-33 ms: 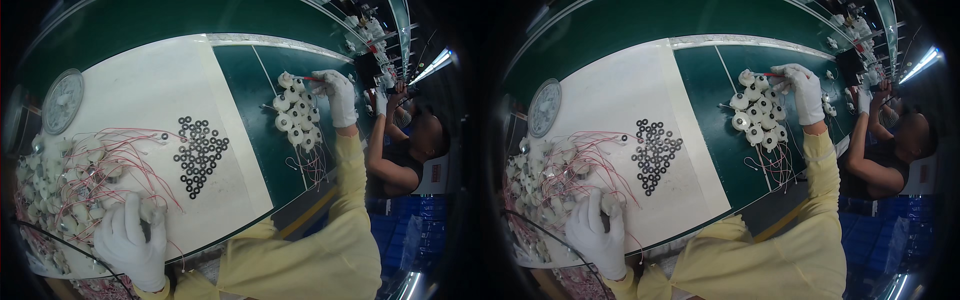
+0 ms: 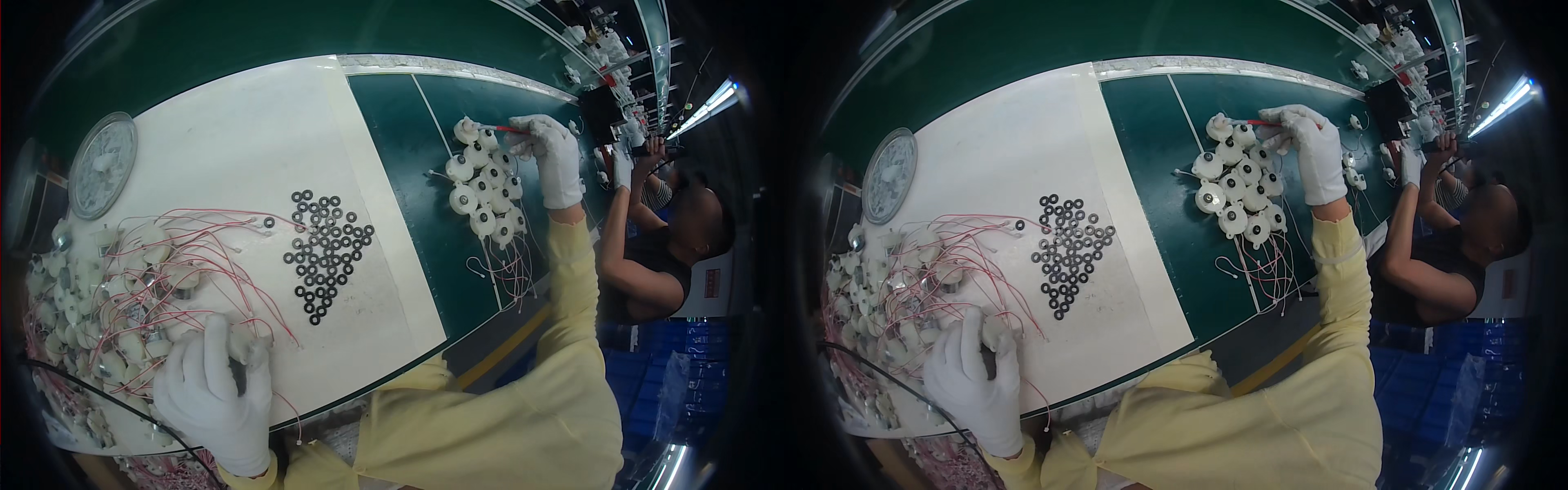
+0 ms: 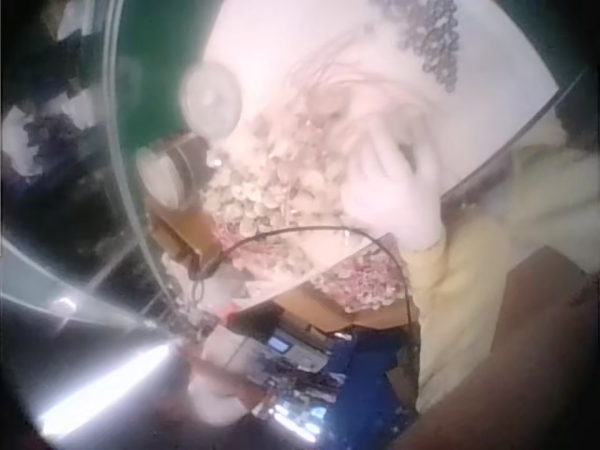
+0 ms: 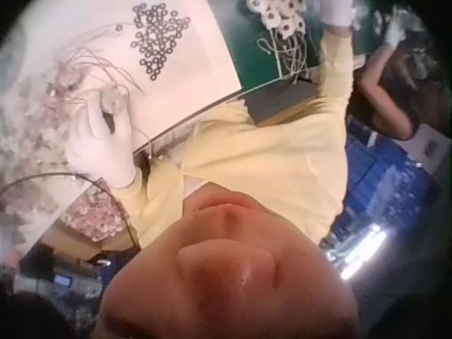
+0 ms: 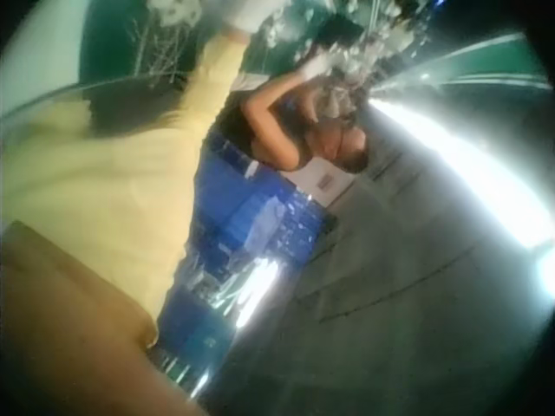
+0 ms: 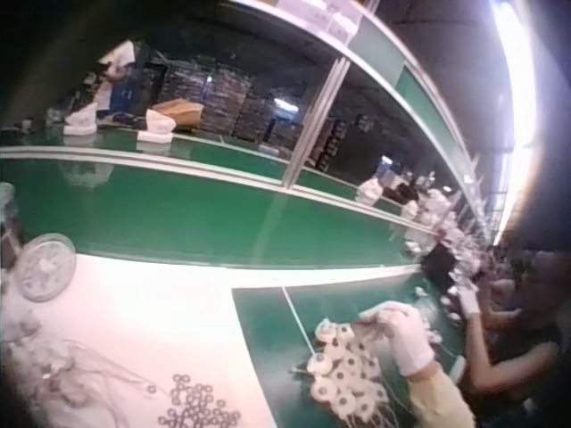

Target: The person assembles small white circular electronic components by inserting metal washers into them and attaching red wires. They handle the components one at a time, picking up washers from a pile on the table and placing them into the devices, then moving the finished units to a separate area on the table.

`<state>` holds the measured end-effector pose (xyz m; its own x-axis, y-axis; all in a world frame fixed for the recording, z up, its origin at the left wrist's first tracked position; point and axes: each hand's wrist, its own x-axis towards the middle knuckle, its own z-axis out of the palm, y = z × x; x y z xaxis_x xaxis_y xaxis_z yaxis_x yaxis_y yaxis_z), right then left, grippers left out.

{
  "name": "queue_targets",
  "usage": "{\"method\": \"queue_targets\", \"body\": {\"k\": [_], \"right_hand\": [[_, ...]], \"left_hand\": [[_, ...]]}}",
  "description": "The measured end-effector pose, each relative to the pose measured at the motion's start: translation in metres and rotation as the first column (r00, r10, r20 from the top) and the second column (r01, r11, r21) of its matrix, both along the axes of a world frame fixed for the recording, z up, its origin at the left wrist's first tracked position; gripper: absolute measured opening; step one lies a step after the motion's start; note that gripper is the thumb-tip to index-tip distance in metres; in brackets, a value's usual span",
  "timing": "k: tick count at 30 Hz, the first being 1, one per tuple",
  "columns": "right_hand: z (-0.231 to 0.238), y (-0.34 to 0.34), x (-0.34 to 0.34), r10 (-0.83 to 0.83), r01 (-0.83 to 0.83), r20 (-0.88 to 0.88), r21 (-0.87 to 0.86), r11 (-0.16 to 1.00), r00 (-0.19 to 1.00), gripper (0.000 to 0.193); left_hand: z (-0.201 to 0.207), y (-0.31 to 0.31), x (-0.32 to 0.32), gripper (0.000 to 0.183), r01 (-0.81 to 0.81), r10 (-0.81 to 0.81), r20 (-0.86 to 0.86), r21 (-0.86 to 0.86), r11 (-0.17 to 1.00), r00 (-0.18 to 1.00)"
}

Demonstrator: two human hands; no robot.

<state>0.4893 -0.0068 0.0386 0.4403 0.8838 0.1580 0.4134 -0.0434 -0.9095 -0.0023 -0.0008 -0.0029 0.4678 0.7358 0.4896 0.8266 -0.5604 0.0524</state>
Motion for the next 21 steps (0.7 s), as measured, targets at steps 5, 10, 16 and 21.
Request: {"method": "queue_targets", "body": {"k": [5, 10, 16, 21], "right_hand": [[0.003, -0.005, 0.002, -0.002, 0.003, 0.039, -0.034, 0.999, 0.999, 0.032], [0.007, -0.013, -0.003, -0.078, 0.077, 0.023, 0.041, 0.996, 0.997, 0.033], [0.011, -0.022, 0.005, -0.141, 0.139, 0.055, 0.04, 0.989, 0.988, 0.035], [0.005, -0.024, 0.014, -0.133, 0.133, 0.014, 0.032, 0.991, 0.991, 0.037]], "left_hand": [[0.001, 0.001, 0.0, 0.051, 0.005, -0.005, -0.001, 0.01, 1.0, 1.0], [0.0, 0.001, -0.001, 0.051, 0.013, -0.013, 0.005, 0.007, 1.0, 1.0], [-0.003, -0.001, -0.003, 0.052, 0.012, -0.012, -0.009, 0.03, 0.999, 1.0], [-0.004, -0.002, -0.003, 0.052, 0.012, -0.012, -0.001, 0.011, 1.0, 1.0]]}}
